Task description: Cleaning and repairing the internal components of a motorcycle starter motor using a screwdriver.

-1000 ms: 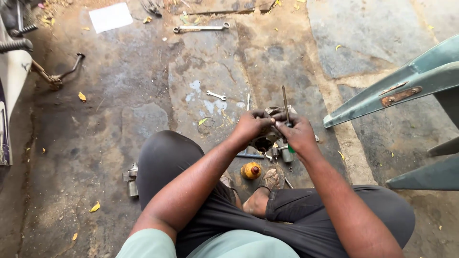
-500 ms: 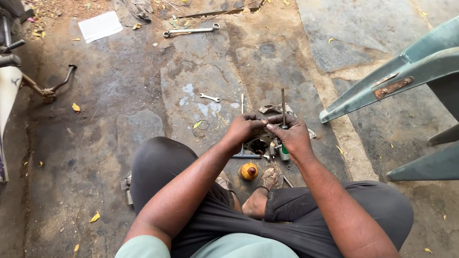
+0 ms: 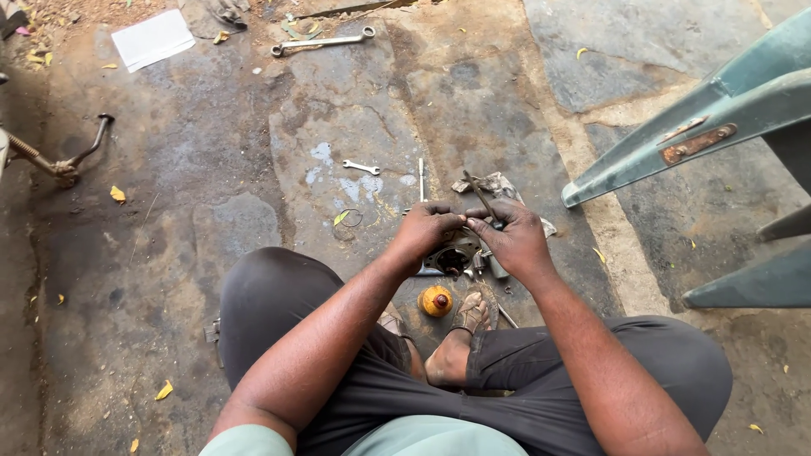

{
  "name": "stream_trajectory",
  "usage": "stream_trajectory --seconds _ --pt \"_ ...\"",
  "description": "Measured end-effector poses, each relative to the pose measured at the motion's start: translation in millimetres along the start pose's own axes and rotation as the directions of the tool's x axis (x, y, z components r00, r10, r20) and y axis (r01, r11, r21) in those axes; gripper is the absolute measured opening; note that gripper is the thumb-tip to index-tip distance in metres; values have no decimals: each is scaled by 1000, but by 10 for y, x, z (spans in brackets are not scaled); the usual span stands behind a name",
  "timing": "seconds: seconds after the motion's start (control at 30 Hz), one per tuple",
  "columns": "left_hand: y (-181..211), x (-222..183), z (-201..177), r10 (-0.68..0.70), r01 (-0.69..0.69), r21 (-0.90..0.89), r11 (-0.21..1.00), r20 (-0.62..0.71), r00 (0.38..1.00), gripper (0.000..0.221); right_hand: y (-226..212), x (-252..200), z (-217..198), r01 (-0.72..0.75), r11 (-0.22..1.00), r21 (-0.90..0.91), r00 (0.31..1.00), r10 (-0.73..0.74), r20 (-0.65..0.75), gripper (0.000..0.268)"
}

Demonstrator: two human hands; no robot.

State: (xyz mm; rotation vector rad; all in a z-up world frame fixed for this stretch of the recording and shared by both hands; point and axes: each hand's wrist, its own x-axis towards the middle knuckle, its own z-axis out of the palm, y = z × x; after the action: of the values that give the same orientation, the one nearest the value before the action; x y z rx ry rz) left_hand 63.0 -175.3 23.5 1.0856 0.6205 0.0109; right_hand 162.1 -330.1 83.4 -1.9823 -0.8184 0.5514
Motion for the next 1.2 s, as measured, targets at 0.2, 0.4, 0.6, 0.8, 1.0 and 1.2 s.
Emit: stream_trajectory --seconds 0.2,0.4,0.6,0.8,1.0,1.2 --pt "35 -42 -24 15 -15 -50 999 0 1000 19 -149 -25 -3 119 989 -86 993 -119 7 22" --pt "72 -85 -9 2 -1 -46 999 36 999 23 200 27 53 -32 993 115 998 25 56 22" --pt "83 -128 -15 23 -22 -3 1000 62 998 27 92 -2 49 -51 984 168 998 43 52 22" --pt "104 -128 1 6 -9 37 999 69 998 30 80 3 10 1 1000 -11 1000 -1 -3 18" --pt "33 -39 -64 1 -1 -1 1000 47 999 25 36 22 -20 -99 995 28 995 99 -21 18" --pt "38 -52 -53 5 -4 -17 1000 47 999 24 6 18 -24 -181 963 199 983 174 51 20"
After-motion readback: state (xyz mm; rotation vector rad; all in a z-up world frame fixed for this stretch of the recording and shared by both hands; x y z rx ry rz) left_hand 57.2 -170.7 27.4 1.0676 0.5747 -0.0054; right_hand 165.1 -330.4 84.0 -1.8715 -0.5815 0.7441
